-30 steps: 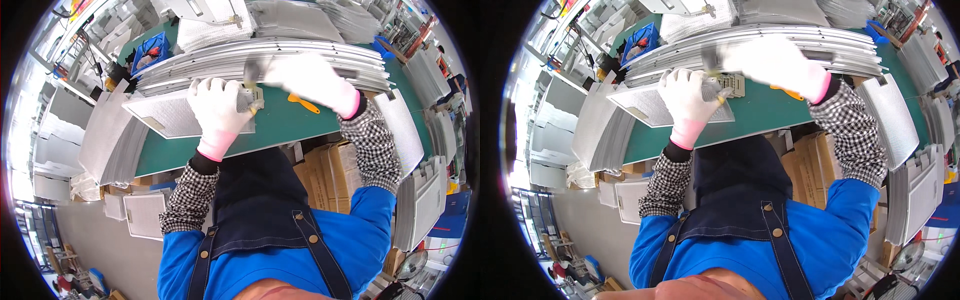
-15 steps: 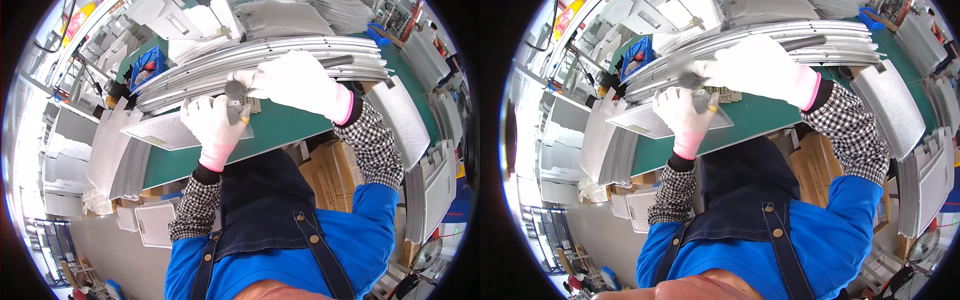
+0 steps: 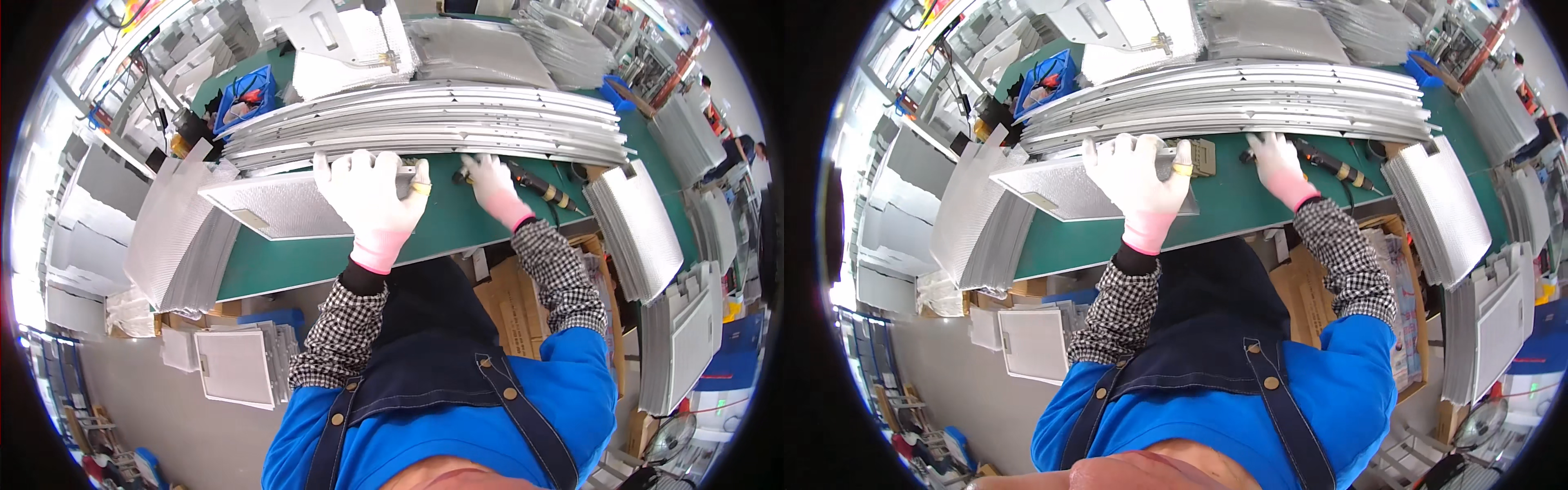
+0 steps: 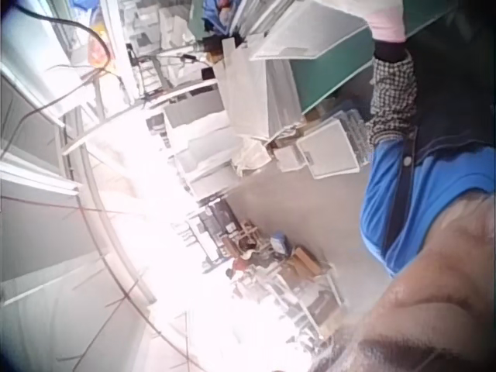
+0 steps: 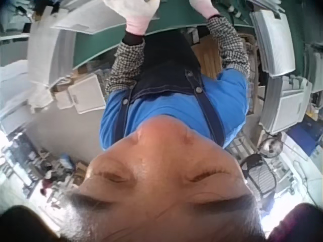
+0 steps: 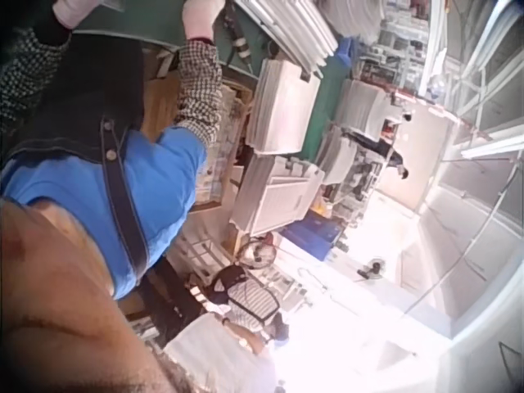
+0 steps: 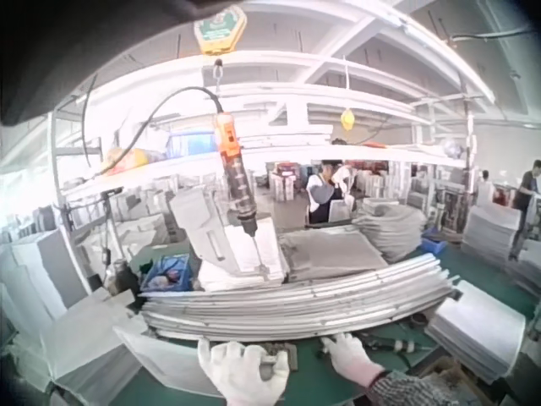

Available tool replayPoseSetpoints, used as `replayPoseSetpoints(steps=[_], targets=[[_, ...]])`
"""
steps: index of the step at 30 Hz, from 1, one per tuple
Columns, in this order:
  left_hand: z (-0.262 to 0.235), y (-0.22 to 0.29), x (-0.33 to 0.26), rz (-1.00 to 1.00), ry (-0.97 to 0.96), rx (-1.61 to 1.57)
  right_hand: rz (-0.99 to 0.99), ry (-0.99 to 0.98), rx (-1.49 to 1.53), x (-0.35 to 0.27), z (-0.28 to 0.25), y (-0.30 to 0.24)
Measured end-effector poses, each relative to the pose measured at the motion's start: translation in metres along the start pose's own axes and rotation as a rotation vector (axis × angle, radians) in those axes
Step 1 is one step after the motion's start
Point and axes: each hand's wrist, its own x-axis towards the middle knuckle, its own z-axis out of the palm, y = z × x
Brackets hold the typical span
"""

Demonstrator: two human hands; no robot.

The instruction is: The person assembles white rectangular air filters by hand. They pick up a mesh panel, insert it into a frame, and use a hammer to secure the frame edges. The person then uses a power drill to fasten the assembly and stacks the finished units on a nearby table.

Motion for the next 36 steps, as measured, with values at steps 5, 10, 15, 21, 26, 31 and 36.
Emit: replayPoseSetpoints(steps=[5, 10, 15, 21, 26, 31, 36], targets=[[0.007, -0.012, 0.003, -0.027, 0.008, 0.044, -0.354, 0.701, 0.881, 0.125, -0.184, -0.037], [0.007, -0.004, 0.012, 0.018, -0.063, -0.05, -0.661, 0.462, 1.337, 0.199, -0.322, -0.07], [0.008, -0.014, 0.005, -0.057, -0.083, -0.02, -0.443, 0.505, 1.502, 0.192, -0.313, -0.109], [0.014, -0.008, 0.004, -0.088, -0.059, -0.083, -0.465, 0.553, 1.653, 0.097, -0.332, -0.115], [0.02, -0.01, -0.002, -0.109, -0.064, -0.149, -0.469, 0.589, 1.574, 0.075, -0.337, -0.129], [0.031, -0.013, -0.014, -0.166, -0.147, -0.206, -0.524, 0.547, 1.707, 0.08, -0.329, -0.135], [0.034, -0.013, -0.015, -0.178, -0.118, -0.236, -0.475, 0.512, 1.736, 0.074, -0.334, -0.141]])
